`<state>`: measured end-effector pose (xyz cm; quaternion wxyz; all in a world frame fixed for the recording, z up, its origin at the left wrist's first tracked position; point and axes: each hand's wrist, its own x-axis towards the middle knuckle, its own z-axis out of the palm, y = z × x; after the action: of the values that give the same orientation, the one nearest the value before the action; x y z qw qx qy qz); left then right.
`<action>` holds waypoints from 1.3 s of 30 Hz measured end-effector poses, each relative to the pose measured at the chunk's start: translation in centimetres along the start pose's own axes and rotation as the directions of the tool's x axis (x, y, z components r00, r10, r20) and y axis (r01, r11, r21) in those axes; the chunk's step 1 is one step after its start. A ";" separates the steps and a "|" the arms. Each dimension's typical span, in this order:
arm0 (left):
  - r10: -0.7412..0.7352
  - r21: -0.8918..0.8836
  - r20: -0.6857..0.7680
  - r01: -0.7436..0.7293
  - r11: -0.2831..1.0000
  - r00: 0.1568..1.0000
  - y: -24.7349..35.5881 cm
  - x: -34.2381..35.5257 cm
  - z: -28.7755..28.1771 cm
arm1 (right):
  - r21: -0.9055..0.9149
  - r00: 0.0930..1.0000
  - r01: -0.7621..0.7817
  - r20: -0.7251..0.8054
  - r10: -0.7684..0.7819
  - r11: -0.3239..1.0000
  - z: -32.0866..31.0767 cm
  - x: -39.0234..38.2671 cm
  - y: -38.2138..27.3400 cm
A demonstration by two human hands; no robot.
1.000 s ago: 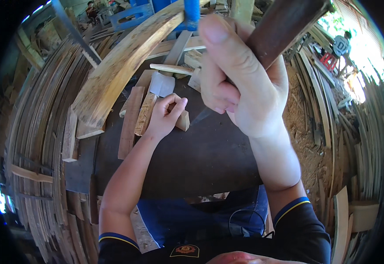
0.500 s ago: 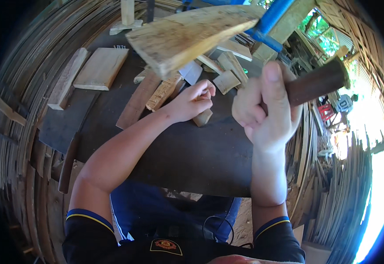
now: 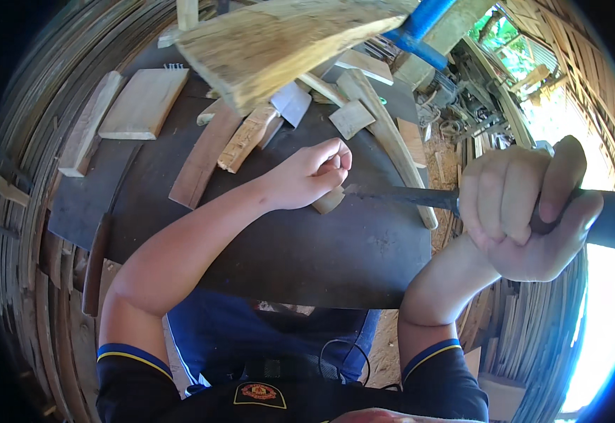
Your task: The person uses a chisel and a wooden mallet to carve and shape small rectangular blocks of wood on a workbench. They repeatedly strike the chisel to remove material, then inspect the pieces and fit them together to check alignment.
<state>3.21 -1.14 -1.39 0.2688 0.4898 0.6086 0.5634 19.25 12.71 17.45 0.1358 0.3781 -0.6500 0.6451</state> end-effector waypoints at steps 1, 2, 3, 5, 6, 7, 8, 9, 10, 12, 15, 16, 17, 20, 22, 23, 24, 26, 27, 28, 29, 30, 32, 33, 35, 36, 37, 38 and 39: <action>-0.018 0.002 0.013 0.018 1.000 1.000 0.1 -0.1 0.2 | 0.024 0.999 -0.018 0.052 0.016 1.000 -0.4 -0.1 0.1; -0.036 0.005 0.026 0.036 0.999 0.999 0.1 0.0 0.4 | 0.047 0.994 -0.039 0.104 0.034 0.998 -0.7 -0.1 0.2; -0.011 -0.028 0.045 0.012 1.000 0.999 -0.1 0.2 0.4 | 0.047 0.976 -0.091 0.202 0.080 0.995 -1.4 0.6 0.1; 0.035 -0.095 0.079 -0.027 0.995 0.996 -0.3 0.3 0.2 | 0.009 0.990 -0.071 0.125 0.069 0.997 -0.8 0.4 0.2; 0.050 -0.069 0.133 -0.041 0.997 0.990 -0.4 0.1 0.0 | 0.003 0.994 -0.066 0.091 0.066 0.998 -0.6 0.3 0.3; 0.063 -0.038 0.185 -0.057 0.998 0.981 0.0 -0.2 -0.5 | -0.010 0.995 -0.074 0.070 0.075 0.997 -0.6 0.4 0.6; 0.075 -0.007 0.236 -0.075 0.997 0.969 0.5 -0.3 -0.8 | 0.032 0.996 -0.064 0.072 0.061 0.997 -0.9 0.3 0.7; 0.080 0.063 0.232 -0.097 0.993 0.969 1.0 -0.2 -0.9 | 0.073 0.996 -0.053 0.072 0.048 0.996 -1.2 0.2 0.8; 0.055 0.056 0.230 -0.069 0.996 0.972 1.0 -0.2 -0.8 | 0.136 0.998 -0.028 0.064 0.019 0.990 -1.3 0.1 0.9; 0.002 0.044 0.226 -0.012 0.999 0.974 1.0 -0.1 -0.5 | 0.190 0.997 0.017 0.065 -0.030 0.982 -1.6 -0.1 0.9; -0.024 -0.054 0.163 0.033 0.998 0.986 0.8 -0.2 0.2 | 0.197 0.995 0.024 0.094 -0.044 0.980 -2.5 -0.9 0.9; -0.023 0.036 0.129 0.018 0.999 0.991 1.0 -0.3 0.5 | 0.205 0.994 0.019 0.104 -0.041 0.979 -2.8 -1.2 1.0; -0.016 0.126 0.095 0.004 0.992 0.995 1.4 -0.5 0.8 | 0.201 0.990 0.016 0.136 -0.044 0.979 -3.4 -1.4 1.3; 0.006 0.184 0.060 -0.017 0.983 0.998 1.3 -0.6 1.1 | 0.189 0.985 0.019 0.165 -0.051 0.982 -4.1 -1.2 1.2; 0.006 0.152 0.054 -0.014 0.988 0.998 1.1 -0.7 1.3 | 0.177 0.983 0.023 0.177 -0.055 0.984 -4.3 -1.1 1.3; 0.000 0.135 0.052 -0.007 0.991 0.999 1.1 -0.7 1.4 | 0.174 0.981 0.022 0.183 -0.055 0.985 -4.4 -1.1 1.3; -0.006 0.119 0.048 0.000 0.993 0.999 1.2 -0.7 1.4 | 0.176 0.981 0.023 0.186 -0.056 0.984 -4.5 -1.2 1.1; -0.010 0.100 0.048 0.005 0.995 0.999 1.4 -0.8 1.6 | 0.178 0.979 0.023 0.196 -0.058 0.984 -4.6 -1.5 1.0; -0.013 0.091 0.047 0.008 0.996 0.999 1.4 -0.8 1.7 | 0.176 0.977 0.026 0.205 -0.063 0.984 -4.7 -1.4 0.9; -0.013 0.100 0.051 0.008 0.995 0.999 1.2 -0.8 1.7 | 0.171 0.975 0.028 0.212 -0.064 0.985 -4.8 -1.4 0.8; -0.013 0.109 0.055 0.007 0.994 0.998 1.0 -0.7 1.7 | 0.171 0.974 0.031 0.217 -0.068 0.985 -4.9 -1.5 0.8; -0.013 0.118 0.059 0.006 0.993 0.998 0.8 -0.7 1.7 | 0.167 0.972 0.037 0.221 -0.074 0.985 -4.9 -1.5 0.8; 0.001 0.119 0.060 -0.008 0.993 0.998 0.7 -0.7 1.7 | 0.163 0.969 0.040 0.235 -0.078 0.986 -5.0 -1.2 0.8; 0.009 0.120 0.060 -0.016 0.993 0.998 0.7 -0.7 1.7 | 0.162 0.968 0.038 0.241 -0.077 0.986 -4.9 -1.2 0.9; 0.007 0.172 0.064 -0.018 0.985 0.998 1.2 -0.6 1.6 | 0.151 0.965 0.034 0.253 -0.072 0.988 -4.9 -1.0 0.8; 0.007 0.198 0.065 -0.019 0.980 0.998 1.5 -0.6 1.6 | 0.147 0.964 0.031 0.258 -0.069 0.989 -4.9 -1.1 0.7; -0.007 0.189 0.067 -0.006 0.982 0.998 1.6 -0.7 1.6 | 0.150 0.962 0.027 0.263 -0.066 0.988 -4.8 -1.0 0.8; -0.021 0.179 0.070 0.008 0.984 0.997 1.8 -0.7 1.6 | 0.152 0.961 0.024 0.269 -0.065 0.988 -4.7 -1.0 0.9; -0.035 0.169 0.073 0.022 0.985 0.997 1.9 -0.7 1.5 | 0.156 0.958 0.025 0.277 -0.068 0.987 -4.6 -0.9 0.8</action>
<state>5.38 -1.36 -0.14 0.2572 0.5229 0.6504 0.4873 17.85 17.27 16.89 0.0284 0.4905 -0.6029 0.6286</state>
